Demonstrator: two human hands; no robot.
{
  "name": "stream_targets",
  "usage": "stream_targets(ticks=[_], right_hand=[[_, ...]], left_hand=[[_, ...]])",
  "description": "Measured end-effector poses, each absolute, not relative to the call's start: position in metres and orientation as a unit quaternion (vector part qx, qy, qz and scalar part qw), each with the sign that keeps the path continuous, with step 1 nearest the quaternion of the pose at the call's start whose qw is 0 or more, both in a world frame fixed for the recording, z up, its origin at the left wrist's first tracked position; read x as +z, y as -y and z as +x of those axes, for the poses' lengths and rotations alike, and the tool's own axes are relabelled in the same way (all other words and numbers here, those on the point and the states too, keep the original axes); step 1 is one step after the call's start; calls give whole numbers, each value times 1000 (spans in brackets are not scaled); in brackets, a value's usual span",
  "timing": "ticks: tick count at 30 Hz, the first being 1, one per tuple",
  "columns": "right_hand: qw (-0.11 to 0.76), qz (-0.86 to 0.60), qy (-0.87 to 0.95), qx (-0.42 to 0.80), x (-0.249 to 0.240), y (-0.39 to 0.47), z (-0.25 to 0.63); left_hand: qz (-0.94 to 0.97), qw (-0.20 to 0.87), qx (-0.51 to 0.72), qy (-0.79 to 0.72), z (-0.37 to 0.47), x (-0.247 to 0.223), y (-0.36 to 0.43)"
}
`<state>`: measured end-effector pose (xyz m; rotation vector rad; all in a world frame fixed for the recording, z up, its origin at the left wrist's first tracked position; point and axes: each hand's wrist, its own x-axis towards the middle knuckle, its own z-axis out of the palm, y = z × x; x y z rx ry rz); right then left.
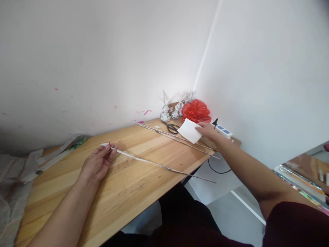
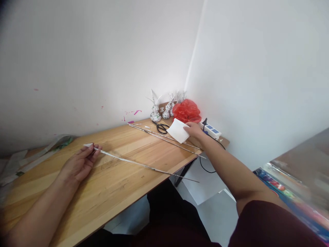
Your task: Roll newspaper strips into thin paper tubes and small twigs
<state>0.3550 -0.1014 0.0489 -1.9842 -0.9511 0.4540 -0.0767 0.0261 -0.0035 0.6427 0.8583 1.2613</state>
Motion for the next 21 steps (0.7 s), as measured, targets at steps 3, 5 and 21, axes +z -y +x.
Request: stream_targets(ticks=[3,5,21], right_hand=[[423,-803,381,177,40,105,352],[420,-814,369,157,40,99,357],[346,-873,339,56,23,-51,399]], left_hand=[[285,676,559,-388,-77,-3,-25],[288,675,558,-387,-77,-3,-25],[320,656,497,-469,-88,-9,-30]])
